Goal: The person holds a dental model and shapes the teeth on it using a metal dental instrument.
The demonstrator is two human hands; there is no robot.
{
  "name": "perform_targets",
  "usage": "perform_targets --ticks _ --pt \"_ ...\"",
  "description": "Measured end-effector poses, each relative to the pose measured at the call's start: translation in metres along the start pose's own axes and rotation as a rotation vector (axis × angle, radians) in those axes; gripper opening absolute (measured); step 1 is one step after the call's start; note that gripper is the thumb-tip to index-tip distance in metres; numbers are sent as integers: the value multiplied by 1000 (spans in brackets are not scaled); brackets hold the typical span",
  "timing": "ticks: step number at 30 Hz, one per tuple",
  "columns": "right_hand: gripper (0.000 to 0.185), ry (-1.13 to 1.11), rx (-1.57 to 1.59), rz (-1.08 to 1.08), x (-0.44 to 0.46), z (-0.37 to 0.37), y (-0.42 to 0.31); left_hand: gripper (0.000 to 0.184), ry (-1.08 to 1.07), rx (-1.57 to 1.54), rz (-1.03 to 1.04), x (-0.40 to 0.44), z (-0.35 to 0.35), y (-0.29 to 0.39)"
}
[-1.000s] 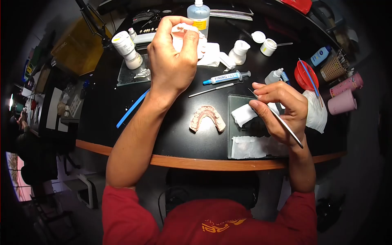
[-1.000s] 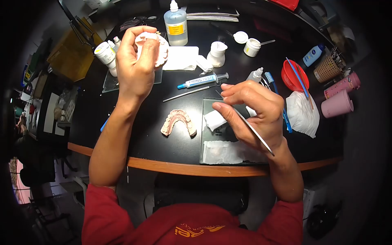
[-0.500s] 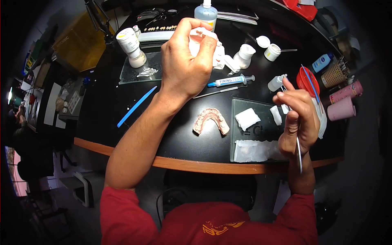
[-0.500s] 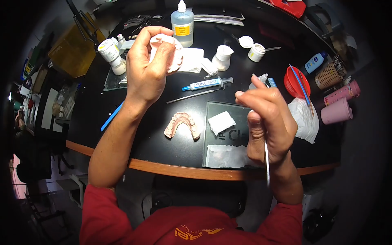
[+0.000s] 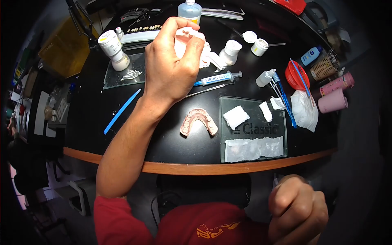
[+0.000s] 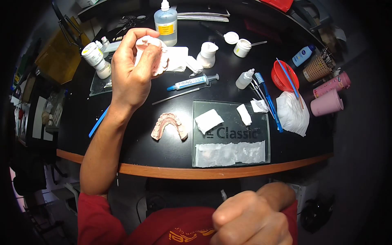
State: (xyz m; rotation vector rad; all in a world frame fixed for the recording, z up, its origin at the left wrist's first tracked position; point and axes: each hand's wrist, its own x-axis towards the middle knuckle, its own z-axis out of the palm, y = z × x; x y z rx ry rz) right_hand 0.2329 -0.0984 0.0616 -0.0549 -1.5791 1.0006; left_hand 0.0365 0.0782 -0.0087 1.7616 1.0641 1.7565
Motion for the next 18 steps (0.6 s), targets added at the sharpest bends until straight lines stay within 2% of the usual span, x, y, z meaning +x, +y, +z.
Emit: perform_targets --ticks 3,10,14,18 --pt "15 34 166 45 -1 5 1 18 -24 20 -4 -1 0 1" --pt "9 37 302 134 -6 9 -2 19 -72 54 -17 -2 -1 7" --pt "9 -41 236 141 -11 4 4 18 -73 47 -25 -2 0 8" --pt "9 52 211 142 -16 9 -1 20 -63 39 -42 -3 -1 11"
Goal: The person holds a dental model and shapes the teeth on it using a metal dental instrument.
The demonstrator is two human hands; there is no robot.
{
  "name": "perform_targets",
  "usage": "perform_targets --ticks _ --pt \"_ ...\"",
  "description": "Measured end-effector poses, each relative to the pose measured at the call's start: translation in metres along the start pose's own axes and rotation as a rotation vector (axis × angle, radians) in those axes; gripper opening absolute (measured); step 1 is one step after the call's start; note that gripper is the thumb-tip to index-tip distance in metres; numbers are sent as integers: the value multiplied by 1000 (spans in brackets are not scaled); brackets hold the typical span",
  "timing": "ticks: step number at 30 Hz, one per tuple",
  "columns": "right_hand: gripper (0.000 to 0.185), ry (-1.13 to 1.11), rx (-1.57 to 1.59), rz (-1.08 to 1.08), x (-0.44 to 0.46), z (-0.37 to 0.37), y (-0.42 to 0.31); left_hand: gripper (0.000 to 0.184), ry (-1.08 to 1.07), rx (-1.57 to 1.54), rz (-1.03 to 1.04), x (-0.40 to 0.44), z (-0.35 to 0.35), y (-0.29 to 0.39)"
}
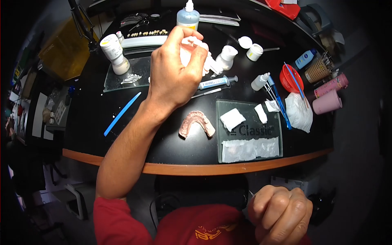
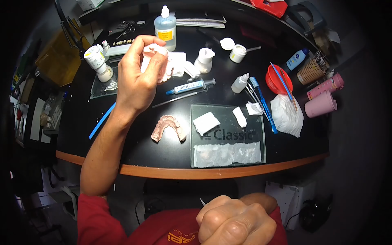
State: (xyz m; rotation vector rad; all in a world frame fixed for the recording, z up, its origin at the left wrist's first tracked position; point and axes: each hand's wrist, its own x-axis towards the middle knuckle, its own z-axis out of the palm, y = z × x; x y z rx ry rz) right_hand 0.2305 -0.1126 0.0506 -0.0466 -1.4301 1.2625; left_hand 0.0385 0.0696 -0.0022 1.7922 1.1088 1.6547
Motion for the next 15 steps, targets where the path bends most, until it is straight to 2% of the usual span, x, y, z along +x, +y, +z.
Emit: perform_targets --ticks 2,7,9,11,15 --pt "8 -29 13 -3 0 2 -2 19 -13 1 55 -1 2 -3" --pt "3 -46 -33 -49 -2 5 -1 19 -22 4 3 -1 0 0" --pt "3 -101 -148 -136 2 -2 7 21 -38 -7 31 0 0 -4" --pt "4 -69 -283 -127 4 -6 7 23 -95 27 -12 1 -2 -7" --pt "14 -117 -354 -292 2 -5 4 27 -259 -25 -124 3 -1 -14"
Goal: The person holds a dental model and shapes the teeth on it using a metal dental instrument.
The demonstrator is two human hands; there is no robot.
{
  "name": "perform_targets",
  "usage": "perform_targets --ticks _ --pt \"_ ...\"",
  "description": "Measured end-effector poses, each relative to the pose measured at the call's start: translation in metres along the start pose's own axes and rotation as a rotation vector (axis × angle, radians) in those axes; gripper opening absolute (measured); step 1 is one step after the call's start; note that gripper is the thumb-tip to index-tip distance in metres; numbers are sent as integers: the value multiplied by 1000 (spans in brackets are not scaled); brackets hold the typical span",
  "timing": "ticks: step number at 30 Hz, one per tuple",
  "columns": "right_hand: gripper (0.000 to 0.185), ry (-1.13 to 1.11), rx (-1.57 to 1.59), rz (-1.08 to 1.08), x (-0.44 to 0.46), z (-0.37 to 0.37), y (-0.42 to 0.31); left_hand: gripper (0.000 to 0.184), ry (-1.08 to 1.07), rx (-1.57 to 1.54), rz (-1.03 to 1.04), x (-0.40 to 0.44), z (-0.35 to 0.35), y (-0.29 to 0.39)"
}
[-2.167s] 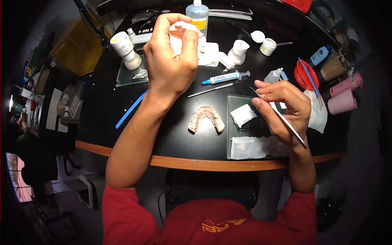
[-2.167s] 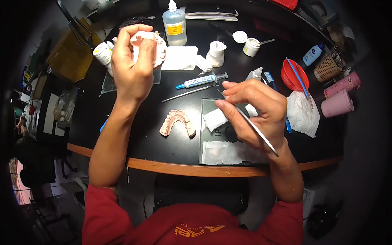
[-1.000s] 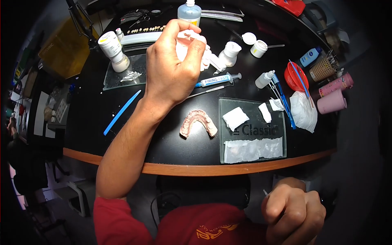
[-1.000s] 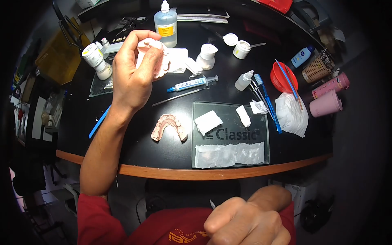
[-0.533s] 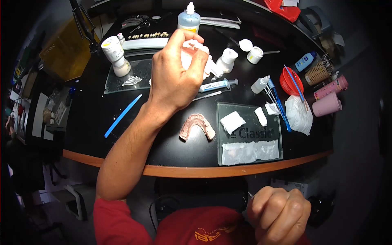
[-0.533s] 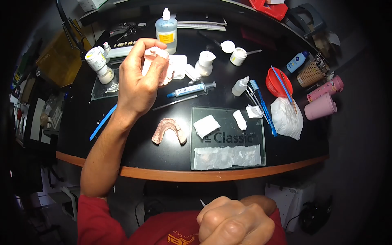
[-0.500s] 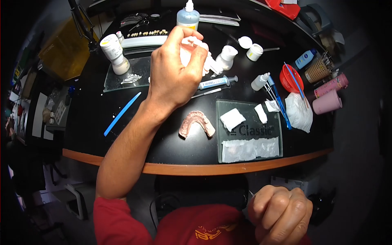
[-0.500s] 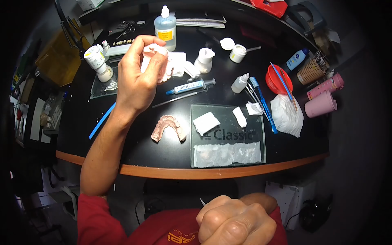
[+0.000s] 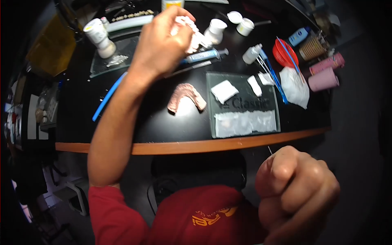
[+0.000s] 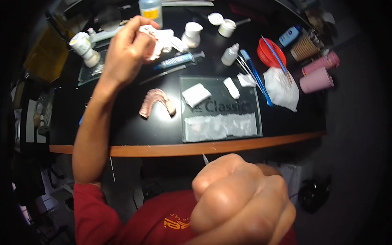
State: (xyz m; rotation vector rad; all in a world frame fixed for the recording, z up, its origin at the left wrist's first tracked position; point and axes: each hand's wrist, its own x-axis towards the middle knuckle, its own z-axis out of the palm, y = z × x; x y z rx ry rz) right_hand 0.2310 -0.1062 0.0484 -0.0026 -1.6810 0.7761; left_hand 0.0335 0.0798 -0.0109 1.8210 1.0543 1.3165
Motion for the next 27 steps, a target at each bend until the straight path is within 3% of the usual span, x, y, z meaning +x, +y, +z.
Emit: perform_targets --ticks 3,5,6,8,12,14,16,17,18,20,21,22,24,27 --pt "12 -92 -89 -144 7 -21 25 27 -19 -90 -68 -1 1 -2" --pt "4 55 -353 2 4 -14 25 28 -33 -154 -129 0 -2 -8" --pt "4 26 -497 53 6 -24 32 28 -43 -98 -129 2 -5 -11" --pt "13 -178 -752 180 10 -49 57 30 -2 117 -67 6 -4 -19" --pt "37 -478 -1158 483 -6 -54 95 28 -63 33 -124 5 -8 -26" --pt "39 -576 -1213 525 -9 -50 106 23 -40 176 -116 4 -8 -23" --pt "32 -538 -1153 491 -14 -47 114 21 -71 197 -202 1 -9 -9" --pt "28 -533 -1139 491 -15 -44 115 32 -26 218 -139 0 -8 -14" --pt "24 -525 -1127 489 -16 -42 115 32 -58 170 -190 -3 -8 -2" --pt "15 -496 -1099 457 -21 -41 115 31 -111 315 -91 -5 -9 4" --pt "14 -473 -1053 429 -21 -41 115 30 -193 245 -199 -6 -10 17" --pt "13 -452 -1007 409 -21 -41 113 30 -217 292 -123 -5 -9 13" --pt "14 -394 -966 312 -17 -44 109 24 -305 208 -277 -6 -10 22" --pt "14 -284 -894 240 -7 -66 104 19 -418 299 -254 -7 -10 24"
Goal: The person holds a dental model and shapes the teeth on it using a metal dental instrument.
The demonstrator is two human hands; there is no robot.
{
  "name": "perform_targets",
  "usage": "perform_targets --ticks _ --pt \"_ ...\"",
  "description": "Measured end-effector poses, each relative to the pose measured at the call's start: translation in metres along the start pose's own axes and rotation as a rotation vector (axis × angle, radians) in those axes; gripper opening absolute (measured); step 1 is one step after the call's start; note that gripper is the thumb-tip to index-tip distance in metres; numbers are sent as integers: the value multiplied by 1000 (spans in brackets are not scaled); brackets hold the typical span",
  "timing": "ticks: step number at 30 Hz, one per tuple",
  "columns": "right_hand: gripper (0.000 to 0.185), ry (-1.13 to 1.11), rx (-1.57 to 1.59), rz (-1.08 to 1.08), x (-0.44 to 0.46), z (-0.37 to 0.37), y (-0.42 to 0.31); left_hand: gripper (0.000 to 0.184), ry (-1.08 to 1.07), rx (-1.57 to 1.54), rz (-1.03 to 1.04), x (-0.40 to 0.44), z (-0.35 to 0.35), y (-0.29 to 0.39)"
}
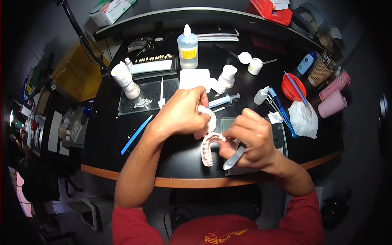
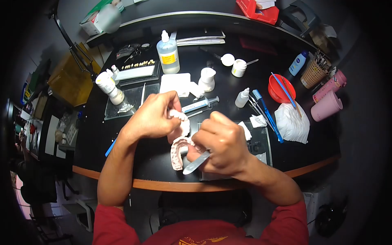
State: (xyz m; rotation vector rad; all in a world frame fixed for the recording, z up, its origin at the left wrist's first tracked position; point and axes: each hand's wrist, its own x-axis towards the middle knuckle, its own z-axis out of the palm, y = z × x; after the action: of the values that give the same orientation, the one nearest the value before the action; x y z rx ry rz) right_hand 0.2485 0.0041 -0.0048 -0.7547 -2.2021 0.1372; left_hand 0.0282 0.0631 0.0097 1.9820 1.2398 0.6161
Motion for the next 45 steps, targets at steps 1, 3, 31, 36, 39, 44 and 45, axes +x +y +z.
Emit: perform_targets --ticks 1,3,31,36,39,44,45 --pt "12 51 16 22 1 -6 5 19 -40 43 21 1 0 -4" --pt "11 113 -35 89 4 -17 14 19 -110 84 65 1 -1 -7" --pt "10 344 83 178 5 -16 30 66 -43 -1129 223 -19 71 13" --pt "33 390 202 180 -1 -26 29 66 14 -1253 203 -18 64 4" --pt "64 562 229 203 3 -16 32 68 0 -1365 100 -17 59 0" --pt "87 452 455 460 -9 -17 39 69 -1 -1424 26 -11 53 -10" --pt "88 417 579 553 -12 -17 38 69 2 -1429 12 -10 51 -11"
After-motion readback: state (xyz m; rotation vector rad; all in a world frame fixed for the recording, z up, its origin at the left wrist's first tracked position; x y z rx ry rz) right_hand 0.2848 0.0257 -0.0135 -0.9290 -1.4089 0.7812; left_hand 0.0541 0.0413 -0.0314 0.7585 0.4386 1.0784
